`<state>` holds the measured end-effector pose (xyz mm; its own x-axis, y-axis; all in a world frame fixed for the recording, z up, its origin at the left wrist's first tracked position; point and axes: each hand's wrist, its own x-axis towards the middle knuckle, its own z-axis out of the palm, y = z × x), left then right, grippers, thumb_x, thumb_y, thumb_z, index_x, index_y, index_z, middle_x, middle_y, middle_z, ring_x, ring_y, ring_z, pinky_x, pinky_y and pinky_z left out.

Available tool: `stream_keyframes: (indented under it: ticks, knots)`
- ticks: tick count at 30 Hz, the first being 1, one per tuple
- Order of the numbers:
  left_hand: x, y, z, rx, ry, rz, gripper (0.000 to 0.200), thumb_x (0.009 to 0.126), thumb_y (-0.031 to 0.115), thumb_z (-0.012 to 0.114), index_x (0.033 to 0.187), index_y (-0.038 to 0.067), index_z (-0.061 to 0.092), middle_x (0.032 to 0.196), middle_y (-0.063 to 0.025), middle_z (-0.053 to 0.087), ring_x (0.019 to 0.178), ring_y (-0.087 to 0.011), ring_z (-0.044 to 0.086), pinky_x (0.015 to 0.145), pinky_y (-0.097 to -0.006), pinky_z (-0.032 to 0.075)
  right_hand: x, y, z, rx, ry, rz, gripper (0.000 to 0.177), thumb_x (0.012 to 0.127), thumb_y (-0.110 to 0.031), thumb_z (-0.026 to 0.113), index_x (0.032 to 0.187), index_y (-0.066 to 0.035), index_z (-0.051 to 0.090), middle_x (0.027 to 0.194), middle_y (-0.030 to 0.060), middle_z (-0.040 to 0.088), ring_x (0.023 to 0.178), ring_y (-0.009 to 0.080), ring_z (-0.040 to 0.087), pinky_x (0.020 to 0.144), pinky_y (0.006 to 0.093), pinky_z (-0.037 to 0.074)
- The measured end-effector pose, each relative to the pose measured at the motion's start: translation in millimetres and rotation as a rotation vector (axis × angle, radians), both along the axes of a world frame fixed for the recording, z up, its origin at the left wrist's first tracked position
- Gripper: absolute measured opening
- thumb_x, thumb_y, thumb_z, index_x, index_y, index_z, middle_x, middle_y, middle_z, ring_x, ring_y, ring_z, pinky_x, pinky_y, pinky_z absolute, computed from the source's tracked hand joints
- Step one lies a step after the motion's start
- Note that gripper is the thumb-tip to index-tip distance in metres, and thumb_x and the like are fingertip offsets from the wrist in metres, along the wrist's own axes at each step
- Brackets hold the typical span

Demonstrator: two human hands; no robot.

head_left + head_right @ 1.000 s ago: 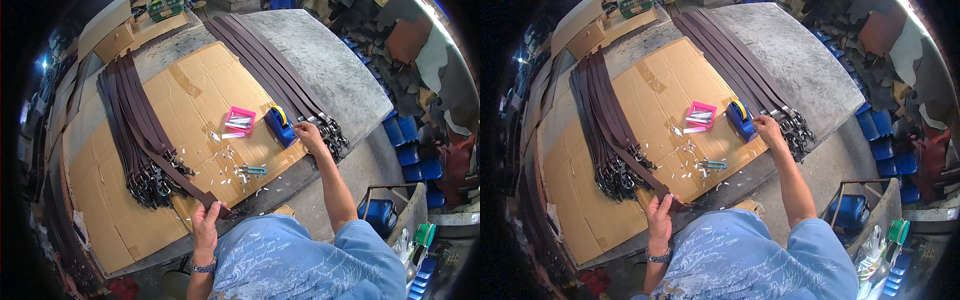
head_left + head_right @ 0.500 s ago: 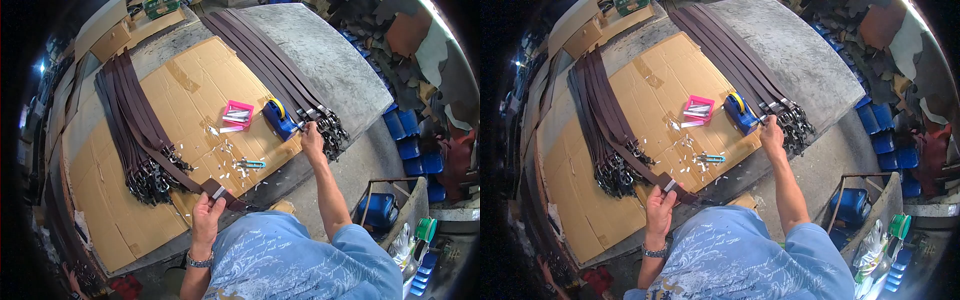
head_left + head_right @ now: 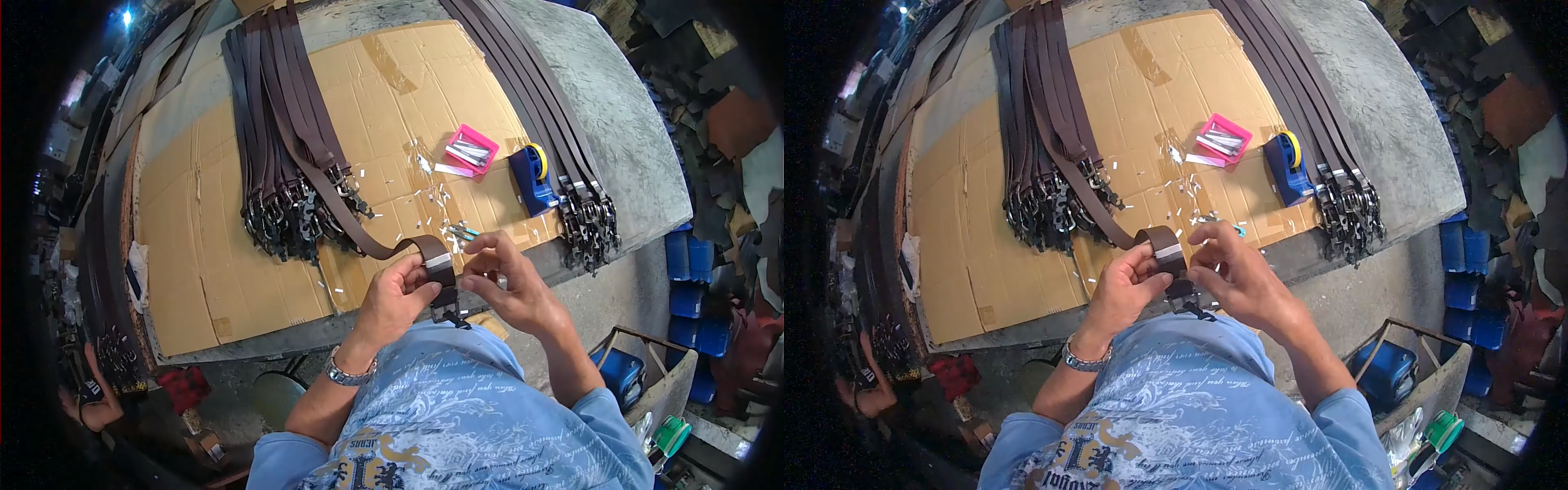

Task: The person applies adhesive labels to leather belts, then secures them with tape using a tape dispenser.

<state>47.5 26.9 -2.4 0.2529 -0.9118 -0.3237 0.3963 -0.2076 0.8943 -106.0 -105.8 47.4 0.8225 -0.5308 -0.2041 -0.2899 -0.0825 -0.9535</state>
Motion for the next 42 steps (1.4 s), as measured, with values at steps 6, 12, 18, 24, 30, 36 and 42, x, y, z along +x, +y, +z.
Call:
stream_keyframes:
  ticks: [6,12,18,24,30,36,42]
  knots:
    - [5.8,8.1,2.3,0.022,-0.177,-0.033,0.033,0.086,-0.002,0.059,0.118,-0.003,0.056,0.097,-0.0077,0.069,0.088,-0.0094,0.064,0.081,-0.0251,0.051,27.1,-3.8,13.0,-0.201,0.113,0.184,0.031,0.085,-0.001,0.064,0.106,-0.003,0.042,0.081,0.0151,0.063,0.077,0.0303,0.064,0.069,0.0394,0.048]
    - [7.0,12.0,1.0,0.010,-0.151,-0.012,0.038,0.085,-0.002,0.059,0.122,-0.003,0.055,0.097,-0.0090,0.070,0.089,-0.0091,0.064,0.080,-0.0254,0.052,36.5,-1.5,7.8,-0.264,0.125,0.216,0.028,0.085,-0.005,0.067,0.101,-0.004,0.044,0.079,0.0107,0.063,0.071,0.0203,0.059,0.063,0.0350,0.045]
    - [12.0,12.2,8.1,0.043,-0.105,-0.100,0.044,0.087,-0.008,0.057,0.130,-0.004,0.050,0.110,-0.0069,0.066,0.100,-0.0085,0.061,0.085,-0.0220,0.049,38.7,0.0,7.7,-0.317,0.108,0.208,0.027,0.084,-0.003,0.067,0.097,-0.004,0.043,0.074,0.0106,0.059,0.065,0.0227,0.057,0.060,0.0358,0.045]
    - [14.0,11.8,14.6,0.069,-0.152,-0.133,0.044,0.086,-0.007,0.058,0.129,-0.003,0.051,0.107,-0.0070,0.067,0.096,-0.0081,0.061,0.080,-0.0217,0.049,39.9,0.1,10.9,-0.365,0.141,0.245,0.028,0.081,-0.002,0.065,0.099,-0.003,0.044,0.080,0.0177,0.061,0.079,0.0392,0.062,0.065,0.0449,0.047]
    - [11.6,13.3,7.4,0.039,-0.145,-0.111,0.042,0.086,-0.005,0.060,0.127,-0.003,0.053,0.104,-0.0058,0.067,0.091,-0.0069,0.060,0.078,-0.0216,0.049,39.7,1.9,9.7,-0.389,0.113,0.242,0.027,0.080,-0.001,0.065,0.098,-0.002,0.044,0.080,0.0180,0.061,0.079,0.0392,0.063,0.066,0.0445,0.048]
    - [12.4,14.8,11.1,0.072,-0.197,-0.144,0.038,0.085,-0.003,0.062,0.123,-0.004,0.054,0.101,-0.0040,0.066,0.089,-0.0057,0.059,0.077,-0.0210,0.048,39.0,2.7,11.5,-0.347,0.150,0.252,0.027,0.081,-0.002,0.064,0.098,-0.002,0.044,0.081,0.0183,0.060,0.079,0.0391,0.063,0.066,0.0445,0.048]
    - [11.3,14.8,15.8,0.056,-0.111,-0.102,0.030,0.091,0.005,0.059,0.119,-0.005,0.057,0.097,-0.0016,0.065,0.082,-0.0033,0.056,0.071,-0.0186,0.046,35.9,4.4,5.9,-0.315,0.122,0.233,0.026,0.081,-0.002,0.064,0.099,-0.002,0.045,0.083,0.0191,0.060,0.078,0.0387,0.063,0.066,0.0441,0.048]
